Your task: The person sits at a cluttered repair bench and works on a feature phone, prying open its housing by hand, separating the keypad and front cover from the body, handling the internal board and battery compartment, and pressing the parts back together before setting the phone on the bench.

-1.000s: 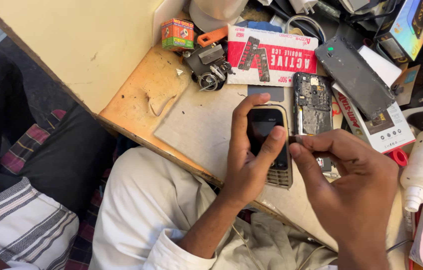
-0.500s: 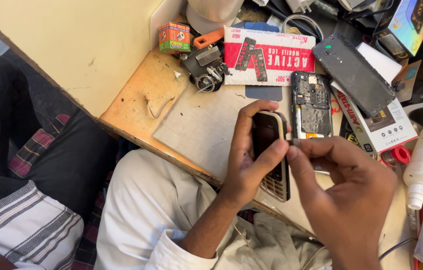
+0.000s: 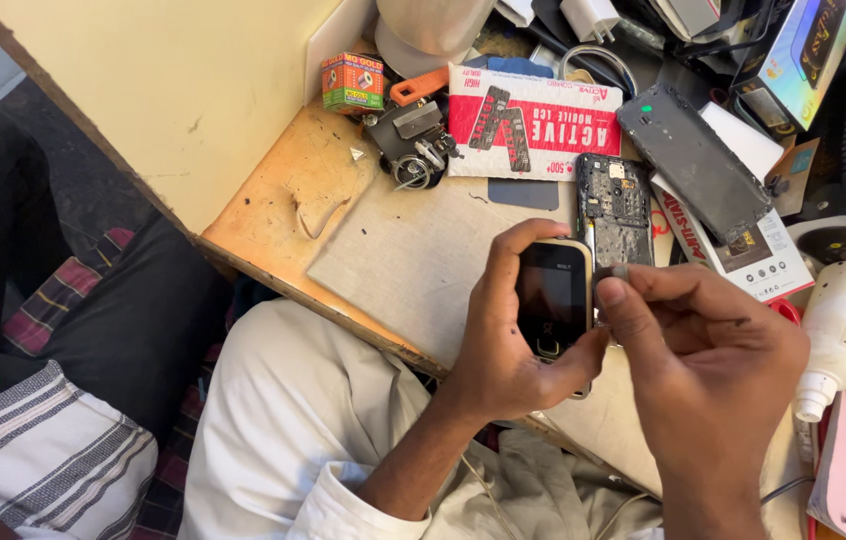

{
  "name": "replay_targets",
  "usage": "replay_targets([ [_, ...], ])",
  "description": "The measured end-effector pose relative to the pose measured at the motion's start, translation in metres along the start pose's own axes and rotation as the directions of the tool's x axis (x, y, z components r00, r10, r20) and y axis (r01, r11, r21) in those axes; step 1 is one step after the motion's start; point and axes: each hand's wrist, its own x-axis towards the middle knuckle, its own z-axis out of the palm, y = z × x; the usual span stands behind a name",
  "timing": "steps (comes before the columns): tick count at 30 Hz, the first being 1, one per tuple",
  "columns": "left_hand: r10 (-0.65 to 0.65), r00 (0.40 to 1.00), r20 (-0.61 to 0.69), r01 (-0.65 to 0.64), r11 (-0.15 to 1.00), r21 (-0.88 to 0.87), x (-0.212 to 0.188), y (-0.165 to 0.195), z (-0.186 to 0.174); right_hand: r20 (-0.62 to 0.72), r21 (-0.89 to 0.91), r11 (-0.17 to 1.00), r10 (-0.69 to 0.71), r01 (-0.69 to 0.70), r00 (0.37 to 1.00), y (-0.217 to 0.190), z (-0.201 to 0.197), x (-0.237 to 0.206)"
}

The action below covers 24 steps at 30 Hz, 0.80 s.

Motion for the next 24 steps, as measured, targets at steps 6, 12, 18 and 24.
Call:
replay_targets([
  [6, -0.022, 0.999, 0.025, 0.02, 0.996, 0.091, 0.002, -0.001, 0.0, -0.062, -0.034, 0.98, -0.197, 0.195, 0.979, 0.019, 0.002, -0.008],
  [12, -0.039, 0.999, 0.029, 0.036, 0.995, 0.097, 0.003, -0.002, -0.001, -0.046, 0.204, 0.979, 0.014, -0.005, 0.999, 0.039, -0.002, -0.007],
  [18, -0.029, 0.999, 0.031, 0.025, 0.994, 0.104, 0.0, -0.005, 0.001, 0.035, 0.263, 0.959, 0.1, -0.106, 0.994, 0.031, -0.009, 0.005],
  [24, 0.018, 0.999, 0.034, -0.024, 0.984, 0.175, 0.001, -0.006, 0.004, -0.127, -0.28, 0.864, -0.465, 0.418, 0.876, 0.023, 0.011, -0.01],
])
